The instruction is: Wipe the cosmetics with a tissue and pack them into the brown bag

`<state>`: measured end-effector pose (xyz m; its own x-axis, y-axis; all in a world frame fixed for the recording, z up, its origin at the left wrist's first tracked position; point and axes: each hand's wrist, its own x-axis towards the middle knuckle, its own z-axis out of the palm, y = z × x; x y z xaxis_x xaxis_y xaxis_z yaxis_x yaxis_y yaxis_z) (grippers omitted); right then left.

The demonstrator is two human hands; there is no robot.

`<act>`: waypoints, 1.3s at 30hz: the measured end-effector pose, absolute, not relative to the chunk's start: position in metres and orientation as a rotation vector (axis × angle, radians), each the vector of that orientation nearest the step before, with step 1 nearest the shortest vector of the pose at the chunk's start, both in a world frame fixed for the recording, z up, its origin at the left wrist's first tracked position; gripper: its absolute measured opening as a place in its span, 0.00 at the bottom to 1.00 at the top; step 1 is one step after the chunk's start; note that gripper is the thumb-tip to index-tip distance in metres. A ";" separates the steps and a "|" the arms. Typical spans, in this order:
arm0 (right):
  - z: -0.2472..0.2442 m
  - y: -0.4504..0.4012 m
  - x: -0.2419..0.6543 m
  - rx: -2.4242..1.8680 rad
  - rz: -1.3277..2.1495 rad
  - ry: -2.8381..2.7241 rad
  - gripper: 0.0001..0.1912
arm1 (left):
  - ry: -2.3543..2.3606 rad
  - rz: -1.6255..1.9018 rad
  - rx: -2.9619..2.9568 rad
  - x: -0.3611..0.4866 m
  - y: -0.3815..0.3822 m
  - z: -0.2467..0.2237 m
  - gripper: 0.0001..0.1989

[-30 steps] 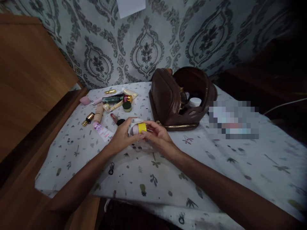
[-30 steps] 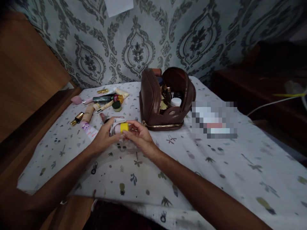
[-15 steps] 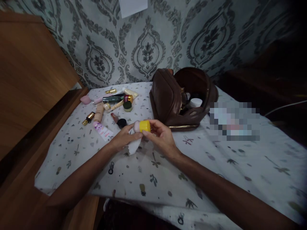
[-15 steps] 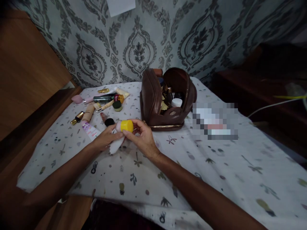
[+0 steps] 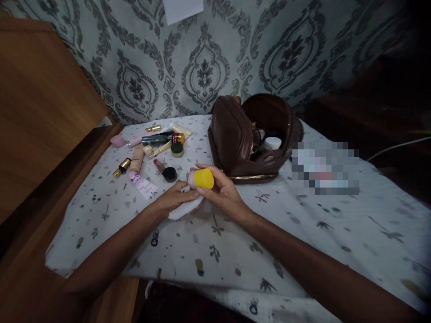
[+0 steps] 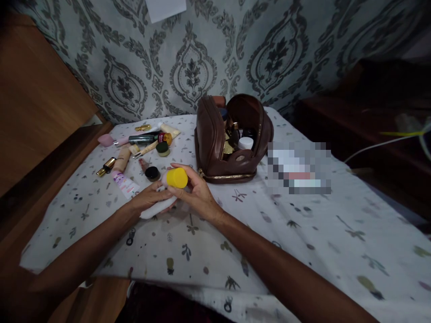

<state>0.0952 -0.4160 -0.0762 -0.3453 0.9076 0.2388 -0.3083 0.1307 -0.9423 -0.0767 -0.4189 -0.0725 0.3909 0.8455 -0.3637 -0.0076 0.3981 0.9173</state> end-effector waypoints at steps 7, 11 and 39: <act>-0.084 -0.409 0.093 -0.846 1.198 -1.224 0.27 | 1.184 0.789 1.060 -0.081 -0.408 -0.068 0.24; -0.090 -0.407 0.092 -0.935 1.118 -1.307 0.22 | 1.195 1.000 1.077 -0.082 -0.404 -0.067 0.20; -0.094 -0.409 0.097 -1.097 0.799 -1.637 0.14 | 1.039 1.143 2.800 -0.088 -0.421 -0.061 0.23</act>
